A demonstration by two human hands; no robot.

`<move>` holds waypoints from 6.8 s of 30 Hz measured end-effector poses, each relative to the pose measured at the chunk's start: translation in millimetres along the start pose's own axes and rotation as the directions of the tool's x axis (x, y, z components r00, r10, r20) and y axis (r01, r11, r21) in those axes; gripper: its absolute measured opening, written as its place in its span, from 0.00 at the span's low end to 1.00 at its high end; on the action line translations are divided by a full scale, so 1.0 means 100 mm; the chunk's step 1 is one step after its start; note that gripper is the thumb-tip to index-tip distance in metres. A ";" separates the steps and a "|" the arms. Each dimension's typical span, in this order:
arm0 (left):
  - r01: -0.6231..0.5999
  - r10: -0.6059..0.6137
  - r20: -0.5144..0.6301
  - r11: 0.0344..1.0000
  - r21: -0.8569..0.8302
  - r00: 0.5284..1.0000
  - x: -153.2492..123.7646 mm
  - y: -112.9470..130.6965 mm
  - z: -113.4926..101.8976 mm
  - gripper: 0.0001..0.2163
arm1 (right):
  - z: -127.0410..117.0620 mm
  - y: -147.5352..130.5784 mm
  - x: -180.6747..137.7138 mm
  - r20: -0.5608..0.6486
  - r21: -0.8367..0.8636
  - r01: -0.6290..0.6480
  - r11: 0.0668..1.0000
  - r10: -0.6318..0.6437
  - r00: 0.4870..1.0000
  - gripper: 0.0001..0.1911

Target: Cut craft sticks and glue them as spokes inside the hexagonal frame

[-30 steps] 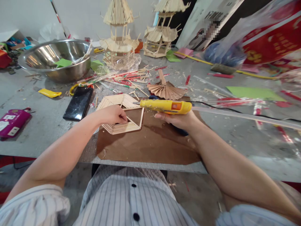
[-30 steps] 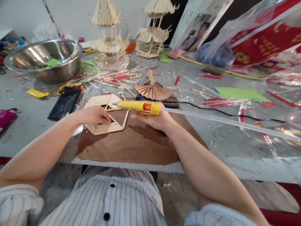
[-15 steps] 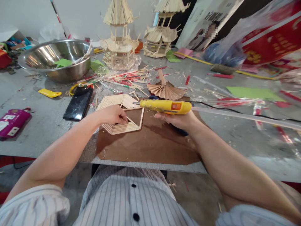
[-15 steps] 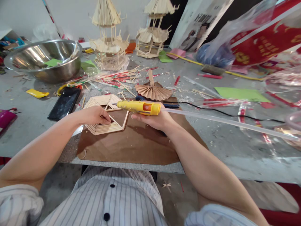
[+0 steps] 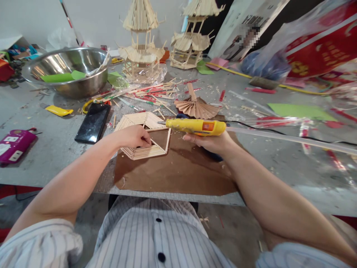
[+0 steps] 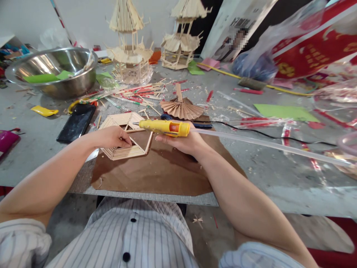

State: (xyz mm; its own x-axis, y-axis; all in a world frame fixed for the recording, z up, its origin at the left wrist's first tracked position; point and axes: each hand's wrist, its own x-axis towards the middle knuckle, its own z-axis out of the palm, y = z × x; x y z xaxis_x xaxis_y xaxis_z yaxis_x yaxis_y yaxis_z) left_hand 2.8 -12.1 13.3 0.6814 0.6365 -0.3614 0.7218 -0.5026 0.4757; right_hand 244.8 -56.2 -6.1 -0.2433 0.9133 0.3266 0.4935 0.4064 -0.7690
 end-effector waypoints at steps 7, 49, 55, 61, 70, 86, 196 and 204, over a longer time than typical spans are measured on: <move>-0.012 0.012 -0.001 0.998 0.063 1.000 -0.02 0.03 -0.01 0.12 | 0.00 0.02 0.01 0.005 -0.024 0.039 0.999 -0.039 0.999 0.18; 0.029 -0.026 -0.026 0.996 0.086 0.999 0.01 0.03 0.01 0.11 | 0.02 0.01 0.01 0.001 -0.011 -0.008 1.000 0.008 1.000 0.17; 0.045 -0.044 -0.021 0.996 0.073 0.999 0.00 0.04 0.01 0.11 | 0.02 0.01 0.01 -0.007 -0.002 0.006 1.000 -0.006 1.000 0.17; 0.040 -0.037 -0.030 0.996 0.080 0.999 0.00 0.04 0.01 0.12 | 0.02 -0.01 0.01 -0.010 -0.002 0.003 1.000 -0.003 1.000 0.16; 0.037 -0.034 -0.030 0.995 0.088 0.999 0.01 0.03 0.02 0.12 | 0.03 -0.01 0.01 -0.012 0.017 -0.006 1.000 0.006 1.000 0.16; 0.031 -0.028 -0.031 0.996 0.089 0.999 0.02 0.01 0.03 0.12 | 0.02 0.03 0.01 -0.003 0.003 0.002 1.000 -0.002 1.000 0.16; 0.468 -0.286 -0.580 0.863 0.189 0.762 0.01 -0.27 -0.08 0.14 | 0.74 -0.41 0.91 0.831 -0.308 0.175 0.935 0.174 0.528 0.11; 0.484 -0.299 -0.575 0.852 0.198 0.761 0.02 -0.26 -0.07 0.15 | 0.75 -0.41 0.92 0.841 -0.297 0.193 0.935 0.160 0.517 0.10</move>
State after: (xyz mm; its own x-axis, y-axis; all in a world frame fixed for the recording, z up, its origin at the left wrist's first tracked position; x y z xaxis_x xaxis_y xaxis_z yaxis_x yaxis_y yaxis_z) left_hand -15.6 6.1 6.4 0.2333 0.9714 0.0441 0.9691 -0.2360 0.0715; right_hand 139.2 9.4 14.3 -0.7489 0.5157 -0.4162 0.6624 0.5640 -0.4931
